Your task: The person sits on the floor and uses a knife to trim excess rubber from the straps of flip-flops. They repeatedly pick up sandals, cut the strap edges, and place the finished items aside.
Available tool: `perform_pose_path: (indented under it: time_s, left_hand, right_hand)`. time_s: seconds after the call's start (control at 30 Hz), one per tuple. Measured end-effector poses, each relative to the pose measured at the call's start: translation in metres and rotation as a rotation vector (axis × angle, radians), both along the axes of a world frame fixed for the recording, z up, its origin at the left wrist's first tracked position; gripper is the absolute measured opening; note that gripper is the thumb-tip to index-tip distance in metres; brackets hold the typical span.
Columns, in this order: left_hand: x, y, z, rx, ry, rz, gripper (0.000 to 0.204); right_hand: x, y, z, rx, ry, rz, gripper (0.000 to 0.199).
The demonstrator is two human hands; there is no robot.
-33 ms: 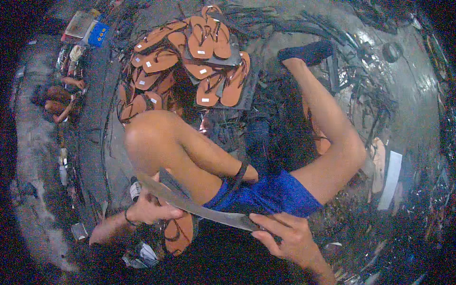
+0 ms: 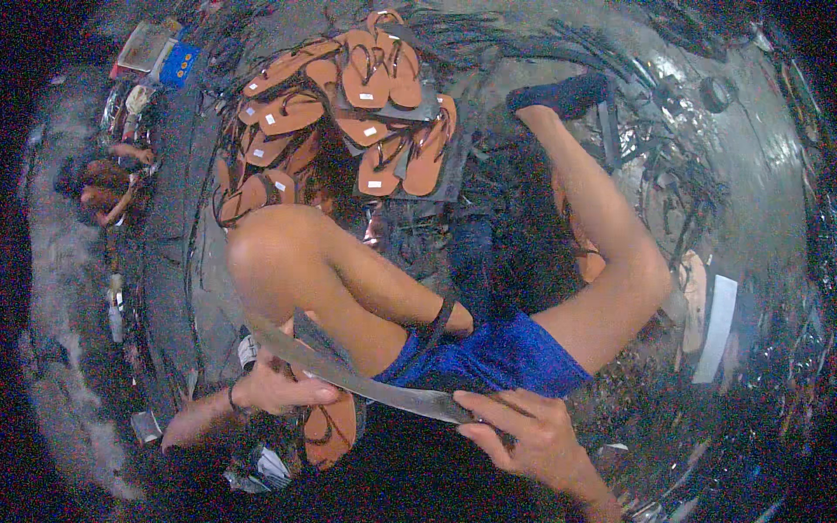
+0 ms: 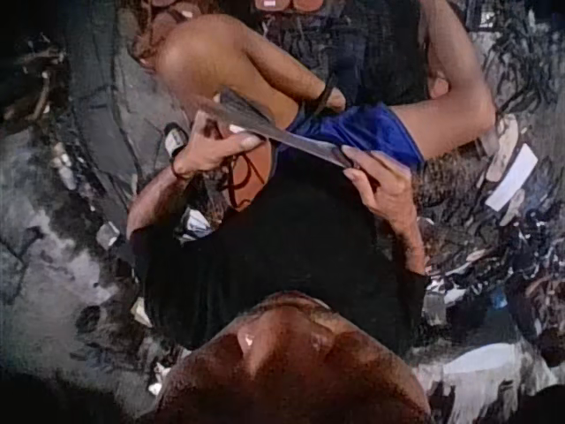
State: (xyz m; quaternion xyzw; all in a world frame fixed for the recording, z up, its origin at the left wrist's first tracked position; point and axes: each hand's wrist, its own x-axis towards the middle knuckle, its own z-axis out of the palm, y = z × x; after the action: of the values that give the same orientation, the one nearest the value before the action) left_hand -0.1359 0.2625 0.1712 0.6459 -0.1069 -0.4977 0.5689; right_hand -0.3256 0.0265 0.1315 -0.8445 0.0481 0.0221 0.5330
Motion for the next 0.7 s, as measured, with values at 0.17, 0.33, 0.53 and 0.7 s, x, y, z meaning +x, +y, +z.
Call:
perform_pose_path:
  time_s: [0.17,0.33,0.53,0.7]
  left_hand:
    - [0.007,-0.009,-0.003,0.025,-0.158,-0.228,0.046]
    - [0.002,-0.025,-0.001,0.012,-0.201,-0.441,0.041]
    - [0.0,-0.039,0.016,0.055,-0.179,-0.466,0.042]
    - [0.044,-0.067,0.086,0.354,-0.446,-0.723,0.051]
  right_hand:
    - [0.023,-0.003,0.016,-0.07,-0.005,0.045,0.034]
    - [0.048,-0.003,0.026,0.091,0.01,0.068,0.032]
    - [0.07,0.016,0.012,0.351,-0.114,0.054,0.036]
    - [0.071,0.026,-0.013,0.6,-0.362,-0.159,0.049]
